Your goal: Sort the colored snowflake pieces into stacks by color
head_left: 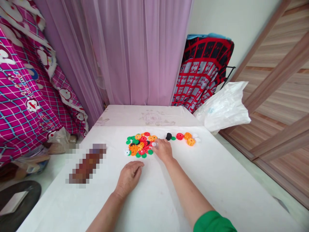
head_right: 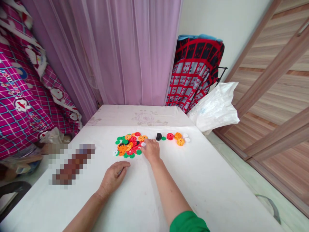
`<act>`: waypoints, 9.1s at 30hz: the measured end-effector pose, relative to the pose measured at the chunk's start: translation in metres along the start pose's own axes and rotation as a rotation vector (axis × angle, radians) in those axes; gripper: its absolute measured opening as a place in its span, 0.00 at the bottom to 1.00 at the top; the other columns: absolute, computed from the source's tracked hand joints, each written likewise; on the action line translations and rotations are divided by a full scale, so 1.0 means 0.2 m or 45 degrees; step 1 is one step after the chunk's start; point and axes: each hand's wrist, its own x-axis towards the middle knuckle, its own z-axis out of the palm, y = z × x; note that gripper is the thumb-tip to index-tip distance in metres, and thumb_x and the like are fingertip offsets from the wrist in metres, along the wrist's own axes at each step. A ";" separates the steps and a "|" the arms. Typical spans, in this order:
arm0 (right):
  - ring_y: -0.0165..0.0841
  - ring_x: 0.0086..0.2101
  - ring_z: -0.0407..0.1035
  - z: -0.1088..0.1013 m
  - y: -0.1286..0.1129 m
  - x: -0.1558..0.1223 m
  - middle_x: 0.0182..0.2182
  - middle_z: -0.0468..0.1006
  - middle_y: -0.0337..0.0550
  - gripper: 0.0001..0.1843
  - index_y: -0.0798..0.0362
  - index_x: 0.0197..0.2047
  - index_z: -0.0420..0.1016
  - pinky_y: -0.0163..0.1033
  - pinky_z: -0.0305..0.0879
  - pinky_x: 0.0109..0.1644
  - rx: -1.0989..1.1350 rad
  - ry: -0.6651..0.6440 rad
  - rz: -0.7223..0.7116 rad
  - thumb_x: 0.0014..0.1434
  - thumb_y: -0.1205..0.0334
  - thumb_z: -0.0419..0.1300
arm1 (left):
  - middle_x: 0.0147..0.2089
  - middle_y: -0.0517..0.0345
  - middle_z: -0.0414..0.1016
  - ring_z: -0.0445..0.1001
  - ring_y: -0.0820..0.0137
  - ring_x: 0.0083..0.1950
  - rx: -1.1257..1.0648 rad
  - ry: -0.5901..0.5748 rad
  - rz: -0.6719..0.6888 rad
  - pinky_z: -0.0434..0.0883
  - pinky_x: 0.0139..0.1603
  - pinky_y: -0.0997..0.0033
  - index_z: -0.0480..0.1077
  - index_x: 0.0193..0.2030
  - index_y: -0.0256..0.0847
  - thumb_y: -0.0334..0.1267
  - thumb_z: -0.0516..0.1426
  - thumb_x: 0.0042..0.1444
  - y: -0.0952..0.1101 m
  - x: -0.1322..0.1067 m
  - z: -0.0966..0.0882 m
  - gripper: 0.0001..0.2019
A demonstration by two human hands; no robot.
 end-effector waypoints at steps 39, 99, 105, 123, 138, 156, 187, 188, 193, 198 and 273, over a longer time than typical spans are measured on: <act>0.31 0.35 0.69 -0.06 0.31 -0.19 0.36 0.77 0.36 0.18 0.48 0.47 0.72 0.36 0.63 0.42 0.288 -0.002 0.157 0.51 0.62 0.60 | 0.40 0.58 0.81 0.78 0.70 0.41 -0.025 -0.042 0.003 0.75 0.44 0.67 0.74 0.40 0.45 0.34 0.49 0.59 -0.02 0.00 -0.01 0.12; 0.35 0.48 0.66 0.07 0.11 0.22 0.49 0.74 0.40 0.23 0.46 0.54 0.68 0.37 0.60 0.50 0.163 -0.173 0.005 0.53 0.64 0.58 | 0.39 0.57 0.81 0.79 0.70 0.40 -0.069 -0.020 -0.025 0.76 0.43 0.70 0.74 0.39 0.45 0.34 0.50 0.58 -0.03 0.00 0.01 0.11; 0.34 0.47 0.68 0.08 0.13 0.20 0.51 0.71 0.43 0.27 0.49 0.56 0.66 0.36 0.63 0.47 0.259 -0.102 0.096 0.51 0.64 0.59 | 0.39 0.57 0.81 0.79 0.70 0.40 -0.074 -0.024 -0.039 0.76 0.44 0.69 0.75 0.39 0.45 0.35 0.50 0.59 -0.03 0.00 0.00 0.11; 0.34 0.38 0.68 0.02 0.45 -0.24 0.43 0.74 0.42 0.26 0.50 0.53 0.67 0.42 0.64 0.47 0.280 0.262 0.314 0.49 0.61 0.57 | 0.38 0.57 0.81 0.79 0.70 0.40 -0.094 -0.013 -0.034 0.76 0.43 0.70 0.75 0.38 0.45 0.36 0.50 0.59 -0.03 0.01 -0.01 0.11; 0.36 0.46 0.64 0.01 0.10 0.00 0.43 0.76 0.43 0.12 0.50 0.43 0.75 0.40 0.59 0.53 0.189 0.147 -0.076 0.56 0.66 0.54 | 0.38 0.57 0.81 0.79 0.69 0.40 -0.073 -0.031 -0.051 0.76 0.43 0.70 0.75 0.39 0.45 0.36 0.50 0.59 -0.02 0.00 -0.01 0.11; 0.38 0.46 0.65 -0.02 0.17 0.04 0.43 0.77 0.44 0.17 0.50 0.49 0.72 0.42 0.58 0.52 0.158 0.166 0.030 0.55 0.59 0.57 | 0.39 0.57 0.81 0.79 0.70 0.40 -0.125 -0.018 -0.054 0.76 0.43 0.70 0.75 0.39 0.46 0.36 0.51 0.59 -0.03 0.00 -0.01 0.11; 0.36 0.38 0.66 0.01 0.44 -0.24 0.38 0.76 0.43 0.09 0.51 0.37 0.75 0.39 0.59 0.44 0.096 0.321 0.016 0.53 0.66 0.56 | 0.39 0.57 0.81 0.78 0.69 0.41 -0.066 -0.061 -0.107 0.75 0.46 0.68 0.75 0.38 0.45 0.38 0.49 0.59 -0.03 0.01 -0.01 0.13; 0.36 0.38 0.66 0.01 0.44 -0.24 0.39 0.76 0.43 0.09 0.51 0.37 0.75 0.39 0.59 0.44 0.105 0.333 0.011 0.53 0.65 0.56 | 0.40 0.57 0.81 0.78 0.69 0.42 -0.065 -0.061 -0.117 0.75 0.46 0.68 0.75 0.39 0.45 0.37 0.49 0.59 -0.03 0.01 -0.01 0.13; 0.35 0.39 0.67 0.03 0.46 -0.25 0.40 0.76 0.45 0.09 0.52 0.35 0.75 0.39 0.61 0.46 0.133 0.477 0.014 0.55 0.63 0.54 | 0.40 0.57 0.81 0.78 0.69 0.42 -0.047 -0.032 -0.155 0.74 0.46 0.67 0.75 0.39 0.44 0.37 0.49 0.58 -0.02 0.02 0.00 0.13; 0.36 0.39 0.67 0.05 0.48 -0.26 0.40 0.77 0.45 0.10 0.51 0.33 0.75 0.40 0.62 0.46 0.158 0.591 0.027 0.56 0.61 0.52 | 0.40 0.56 0.81 0.78 0.68 0.42 -0.014 -0.011 -0.163 0.74 0.46 0.67 0.75 0.39 0.44 0.36 0.49 0.58 -0.01 0.03 0.00 0.13; 0.35 0.34 0.69 0.01 0.28 -0.16 0.33 0.78 0.42 0.12 0.49 0.38 0.74 0.38 0.60 0.39 0.308 0.574 0.098 0.55 0.55 0.54 | 0.41 0.55 0.80 0.77 0.65 0.43 -0.348 0.287 -0.761 0.71 0.48 0.66 0.75 0.42 0.42 0.52 0.52 0.53 -0.26 0.04 -0.07 0.19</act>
